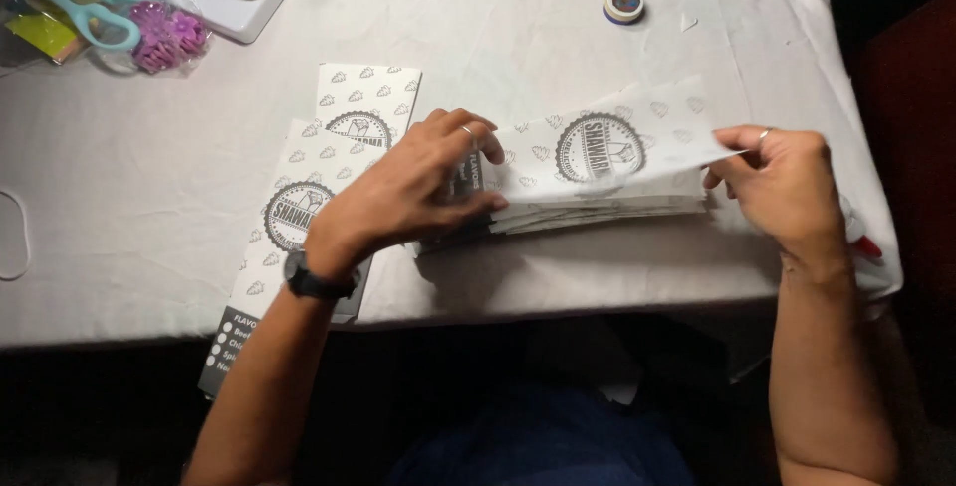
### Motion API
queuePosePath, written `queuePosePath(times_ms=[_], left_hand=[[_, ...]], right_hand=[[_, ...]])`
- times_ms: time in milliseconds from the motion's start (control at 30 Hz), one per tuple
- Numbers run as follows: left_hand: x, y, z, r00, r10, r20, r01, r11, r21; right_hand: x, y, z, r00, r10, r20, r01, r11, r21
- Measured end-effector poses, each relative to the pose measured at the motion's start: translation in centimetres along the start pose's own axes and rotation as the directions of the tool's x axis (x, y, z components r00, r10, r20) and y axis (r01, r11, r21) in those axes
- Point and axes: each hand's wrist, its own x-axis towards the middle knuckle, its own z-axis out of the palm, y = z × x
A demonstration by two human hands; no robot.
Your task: The person folds printed paper sheets into rectangular packages on a white table. They repeatedly fold the edges, press the folds flat, and apply glue from a bottle to seal the flaps. The finished packages are stacked on the table.
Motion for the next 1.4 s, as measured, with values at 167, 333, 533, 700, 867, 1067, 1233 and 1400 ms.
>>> queuePosePath(times_ms=[167,333,533,700,867,1067,1233,1400], left_hand=[[2.1,-0.6,1.9,0.999,0.001,0.034,-0.007,0.985,0.172],[3.9,-1.2,3.9,0.987,-0.112,0.113,0.051,0.898,0.438],[3.4,-0.5,4.4,0.985,-0.167,0.051,0.119,0.856,0.503],[3.2,-0.5,4.5,0.979,-0.193,0.059,0.146,0.881,0.450],[1.9,0.2,5.6,0.991,-0.135,-0.006,0.123,0.882,0.455],[1.9,-1.0,11.1,0.947,-0.173,-0.270,0.299,0.779,0.551],[1.2,-2.3,13.0,0.928,-0.237,-0.288,0.352,0.810,0.470],[1.1,-3.0,12.6,0.950,-0.205,-0.236,0.294,0.845,0.447]], right_hand=[[0.0,-2.6,-1.0,0.825,-0.562,0.059,0.558,0.795,-0.238],[2.9,-5.8,2.8,0.541,-0.603,0.587,0.821,0.529,-0.214],[4.4,-6.7,4.9,0.437,-0.373,0.818,0.860,0.439,-0.260],[4.1,-6.0,5.1,0.495,-0.379,0.782,0.837,0.449,-0.313],[2.3,-6.0,4.1,0.452,-0.545,0.706,0.883,0.388,-0.266],[-2.1,-6.0,8.2,0.595,-0.527,0.607,0.803,0.423,-0.419],[-2.3,-5.2,9.4,0.697,-0.402,0.593,0.706,0.530,-0.470],[-2.0,-3.5,7.4,0.808,-0.287,0.514,0.564,0.626,-0.538]])
